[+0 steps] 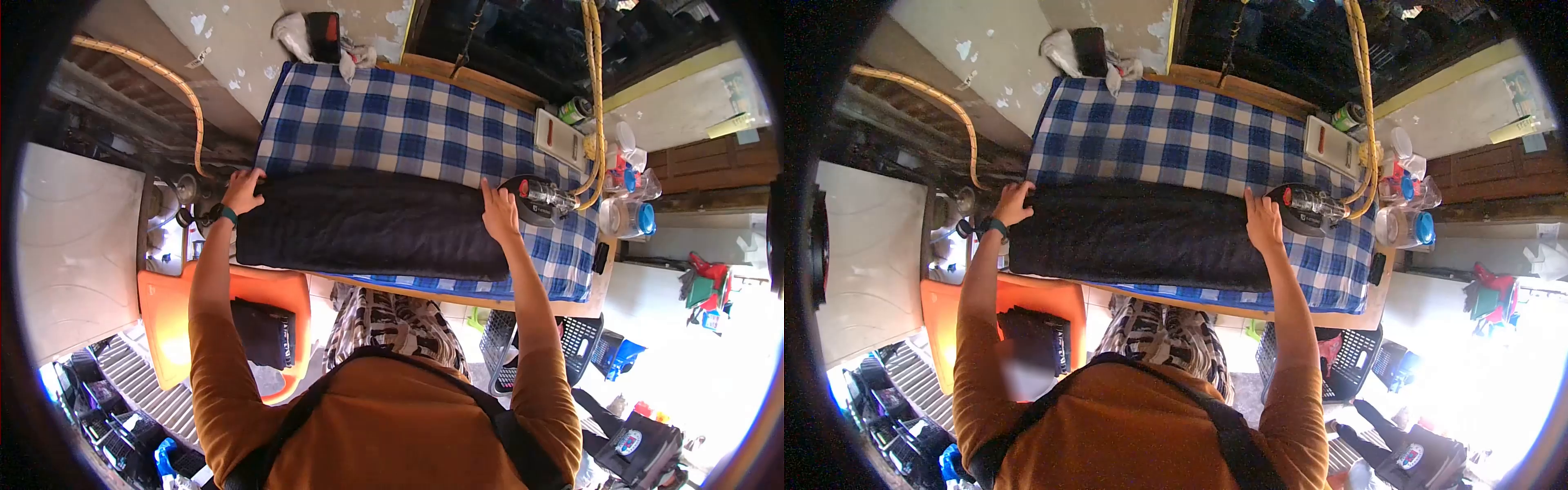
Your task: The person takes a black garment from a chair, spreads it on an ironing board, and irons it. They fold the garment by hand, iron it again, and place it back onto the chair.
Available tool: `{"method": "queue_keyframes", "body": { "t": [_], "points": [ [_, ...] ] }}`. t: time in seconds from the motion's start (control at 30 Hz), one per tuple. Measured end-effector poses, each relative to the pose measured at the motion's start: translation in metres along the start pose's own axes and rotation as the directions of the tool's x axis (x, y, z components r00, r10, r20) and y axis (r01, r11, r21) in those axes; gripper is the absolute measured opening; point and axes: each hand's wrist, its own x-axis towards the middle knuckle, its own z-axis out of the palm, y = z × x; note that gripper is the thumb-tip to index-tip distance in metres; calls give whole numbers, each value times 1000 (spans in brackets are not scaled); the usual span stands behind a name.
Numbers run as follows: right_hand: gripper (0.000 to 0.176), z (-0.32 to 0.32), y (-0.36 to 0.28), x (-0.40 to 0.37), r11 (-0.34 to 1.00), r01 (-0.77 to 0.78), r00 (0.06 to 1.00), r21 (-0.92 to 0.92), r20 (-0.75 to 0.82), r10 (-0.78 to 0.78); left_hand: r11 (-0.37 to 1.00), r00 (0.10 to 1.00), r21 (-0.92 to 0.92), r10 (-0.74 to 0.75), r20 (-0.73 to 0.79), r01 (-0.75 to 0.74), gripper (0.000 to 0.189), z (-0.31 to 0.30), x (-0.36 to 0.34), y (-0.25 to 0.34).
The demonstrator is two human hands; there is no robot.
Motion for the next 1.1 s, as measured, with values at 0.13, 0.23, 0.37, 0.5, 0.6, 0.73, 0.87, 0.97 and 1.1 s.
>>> {"method": "queue_keyframes", "body": {
  "t": [0.13, 0.23, 0.37, 0.5, 0.6, 0.73, 0.87, 0.97, 1.1],
  "points": [
    [34, -1, 16, -5, 1000, 2, 994, 21, 108, -4, 997, 998, 61, 49, -47, -46, 46, 13, -11, -24],
    [24, -37, 37, -28, 939, -8, 1000, 343, -23, 17, 998, 986, -14, 59, -156, -61, 30, -28, -35, -12],
    [31, -122, 60, -58, 778, -74, 976, 624, -117, 186, 990, 890, 131, 101, -444, -46, 22, -124, -87, 29],
    [37, -217, 55, -91, 819, -20, 913, 574, -323, 249, 941, 664, 332, 289, -690, -64, 26, -166, -127, 31],
    [41, -225, 50, -113, 858, 24, 866, 514, -439, 238, 937, 519, 345, 318, -794, -46, 31, -155, -145, 38],
    [43, -168, 41, -143, 842, -30, 890, 538, -369, 268, 955, 548, 295, 254, -797, -13, 33, -89, -150, 39],
    [43, -52, 8, -160, 840, -51, 946, 541, -244, 214, 972, 707, 233, 164, -688, 1, 27, 27, -139, 13],
    [40, 9, -19, -166, 863, -35, 962, 504, -218, 166, 977, 829, 184, 12, -559, 110, 29, 99, -133, -3],
    [37, 1, -8, -187, 863, -87, 945, 497, -233, 230, 983, 811, 178, 70, -582, 43, 37, 102, -134, -9]
  ]
}}
